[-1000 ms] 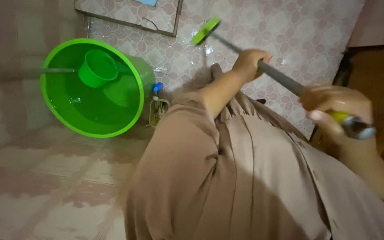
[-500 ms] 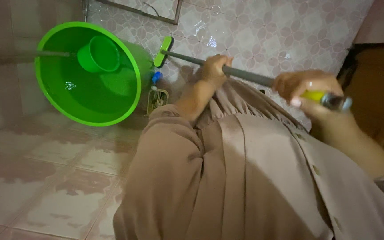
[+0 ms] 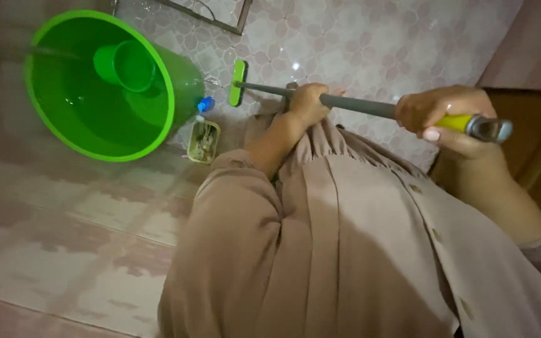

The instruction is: Scrubbing a tiled bathroom floor using a long-handled brush and water.

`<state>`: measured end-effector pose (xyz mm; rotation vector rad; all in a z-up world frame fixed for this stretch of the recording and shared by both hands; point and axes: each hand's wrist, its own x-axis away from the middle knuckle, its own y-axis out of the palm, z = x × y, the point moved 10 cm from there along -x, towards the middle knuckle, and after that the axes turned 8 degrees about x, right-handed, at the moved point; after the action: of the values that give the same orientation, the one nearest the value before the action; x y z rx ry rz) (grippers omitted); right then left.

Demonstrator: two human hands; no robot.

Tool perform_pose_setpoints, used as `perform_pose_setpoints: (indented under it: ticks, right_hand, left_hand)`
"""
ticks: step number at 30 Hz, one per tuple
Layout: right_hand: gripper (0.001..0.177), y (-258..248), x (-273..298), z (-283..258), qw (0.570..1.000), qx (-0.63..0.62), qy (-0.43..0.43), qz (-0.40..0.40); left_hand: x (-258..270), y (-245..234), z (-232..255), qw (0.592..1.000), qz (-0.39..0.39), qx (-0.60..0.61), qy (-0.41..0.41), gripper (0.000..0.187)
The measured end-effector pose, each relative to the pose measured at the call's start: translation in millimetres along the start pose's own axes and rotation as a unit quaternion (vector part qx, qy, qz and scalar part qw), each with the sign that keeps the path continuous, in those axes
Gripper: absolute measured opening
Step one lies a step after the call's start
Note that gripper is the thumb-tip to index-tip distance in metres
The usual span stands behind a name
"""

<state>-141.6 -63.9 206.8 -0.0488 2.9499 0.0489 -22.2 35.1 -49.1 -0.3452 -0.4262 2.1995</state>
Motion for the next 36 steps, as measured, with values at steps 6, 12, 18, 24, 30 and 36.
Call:
perform_pose_setpoints:
  ticks: [6,12,18,24,30,36]
  right_hand:
    - [0.015,25.5,-6.1,34.4,0.992,0.085,-0.047,-0.085]
    - [0.018,86.7,-51.2,21.2,0.949,0.148,-0.139,-0.243]
    - [0.023,98.9,-45.5,32.5,0.944,0.128,-0.151,-0.265]
    - [0.008,-19.1,35.3,86.0,0.971,-0.027,0.048,-0.234]
    - [0.014,29.5,12.4,-49.7,0.975,0.093,-0.029,-0.198]
    - [0.021,-8.1,46.6,-33.9,0.979,0.196,-0.014,-0.06]
  left_hand:
    - [5.3,14.9,-131.6,0.989,-0.003,0.066,-0.132,0.028]
    - [11.4,-57.1,-110.5,0.985,0.156,-0.068,-0.002,0.029]
    - [35.5,-80.6,-74.4,0.933,0.333,-0.052,0.127,0.011]
    - [38.4,-12.0,-31.0,0.961,0.188,0.106,-0.173,0.032]
    - [31.3,41.7,1.6,0.987,0.159,0.003,-0.014,0.035]
    - [-63.3,133.0,-1.5,0.998,-0.028,0.056,0.017,0.034]
